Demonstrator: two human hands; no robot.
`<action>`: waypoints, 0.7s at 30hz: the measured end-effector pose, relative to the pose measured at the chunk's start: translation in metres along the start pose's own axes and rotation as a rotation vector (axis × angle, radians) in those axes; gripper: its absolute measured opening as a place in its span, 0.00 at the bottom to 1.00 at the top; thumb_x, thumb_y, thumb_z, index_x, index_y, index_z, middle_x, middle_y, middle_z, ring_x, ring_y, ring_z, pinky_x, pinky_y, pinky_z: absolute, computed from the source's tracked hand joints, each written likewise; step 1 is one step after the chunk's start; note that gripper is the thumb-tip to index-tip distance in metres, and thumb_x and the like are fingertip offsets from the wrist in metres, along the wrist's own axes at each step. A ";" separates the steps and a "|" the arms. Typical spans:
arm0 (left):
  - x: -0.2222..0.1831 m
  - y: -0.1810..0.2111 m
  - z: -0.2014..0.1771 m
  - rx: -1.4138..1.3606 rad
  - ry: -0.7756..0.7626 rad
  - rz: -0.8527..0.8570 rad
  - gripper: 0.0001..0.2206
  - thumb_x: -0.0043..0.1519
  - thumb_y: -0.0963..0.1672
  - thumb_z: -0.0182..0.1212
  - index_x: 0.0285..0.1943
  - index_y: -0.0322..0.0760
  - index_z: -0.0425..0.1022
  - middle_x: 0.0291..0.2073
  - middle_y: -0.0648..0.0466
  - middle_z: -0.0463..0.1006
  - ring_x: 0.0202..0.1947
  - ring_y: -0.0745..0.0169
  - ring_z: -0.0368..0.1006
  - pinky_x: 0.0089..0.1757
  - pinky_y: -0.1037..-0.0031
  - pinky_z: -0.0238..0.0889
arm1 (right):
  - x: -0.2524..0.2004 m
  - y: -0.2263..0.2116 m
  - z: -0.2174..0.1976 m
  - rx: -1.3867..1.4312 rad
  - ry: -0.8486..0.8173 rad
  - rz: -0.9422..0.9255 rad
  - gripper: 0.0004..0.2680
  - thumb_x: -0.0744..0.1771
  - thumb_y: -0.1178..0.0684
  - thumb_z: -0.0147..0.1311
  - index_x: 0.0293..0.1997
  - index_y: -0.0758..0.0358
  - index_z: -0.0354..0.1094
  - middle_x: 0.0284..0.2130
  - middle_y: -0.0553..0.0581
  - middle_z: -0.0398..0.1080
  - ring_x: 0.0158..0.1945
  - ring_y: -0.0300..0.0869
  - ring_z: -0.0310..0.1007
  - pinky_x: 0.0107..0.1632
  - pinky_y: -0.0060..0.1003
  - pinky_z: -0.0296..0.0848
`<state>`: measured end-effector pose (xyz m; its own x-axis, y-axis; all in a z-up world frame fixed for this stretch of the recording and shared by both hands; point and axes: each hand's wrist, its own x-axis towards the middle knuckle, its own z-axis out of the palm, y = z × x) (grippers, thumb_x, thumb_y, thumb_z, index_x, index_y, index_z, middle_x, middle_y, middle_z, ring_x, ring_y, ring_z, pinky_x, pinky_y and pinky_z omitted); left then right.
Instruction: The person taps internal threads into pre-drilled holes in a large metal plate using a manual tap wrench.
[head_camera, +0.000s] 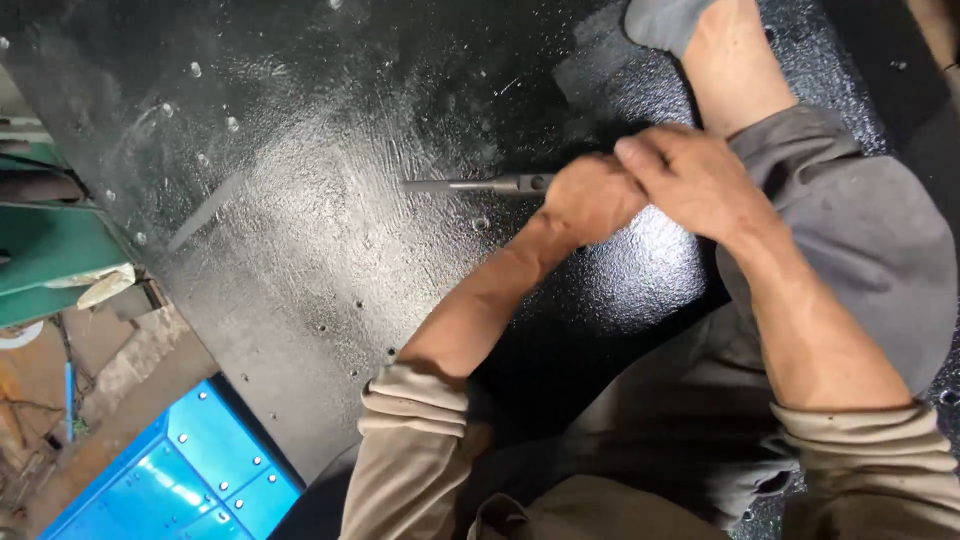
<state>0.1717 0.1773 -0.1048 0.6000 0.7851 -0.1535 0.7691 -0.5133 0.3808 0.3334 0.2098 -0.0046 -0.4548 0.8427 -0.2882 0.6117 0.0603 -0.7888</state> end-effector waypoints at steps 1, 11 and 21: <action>-0.007 0.004 0.006 0.054 0.088 0.070 0.06 0.61 0.45 0.57 0.36 0.42 0.80 0.30 0.51 0.81 0.31 0.51 0.79 0.34 0.58 0.72 | 0.003 0.001 0.001 0.032 -0.010 0.069 0.16 0.71 0.40 0.48 0.57 0.60 0.72 0.49 0.64 0.76 0.52 0.56 0.76 0.54 0.47 0.72; -0.084 -0.004 -0.095 0.050 0.686 -0.387 0.25 0.48 0.55 0.77 0.47 0.39 0.77 0.39 0.51 0.79 0.45 0.52 0.72 0.49 0.57 0.60 | 0.013 -0.027 0.017 -0.060 -0.130 0.199 0.16 0.71 0.36 0.49 0.59 0.52 0.72 0.36 0.64 0.78 0.44 0.59 0.77 0.49 0.50 0.73; -0.088 0.009 -0.052 -1.189 0.726 -1.253 0.32 0.60 0.59 0.61 0.59 0.32 0.67 0.31 0.50 0.74 0.29 0.59 0.67 0.30 0.68 0.59 | -0.001 -0.020 0.037 -0.073 -0.230 0.292 0.12 0.69 0.40 0.54 0.50 0.51 0.77 0.28 0.64 0.75 0.34 0.57 0.77 0.39 0.52 0.73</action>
<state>0.1144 0.1213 -0.0405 -0.5616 0.6050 -0.5644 -0.0953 0.6303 0.7705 0.2973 0.1880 -0.0089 -0.3833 0.6880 -0.6162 0.7776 -0.1197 -0.6173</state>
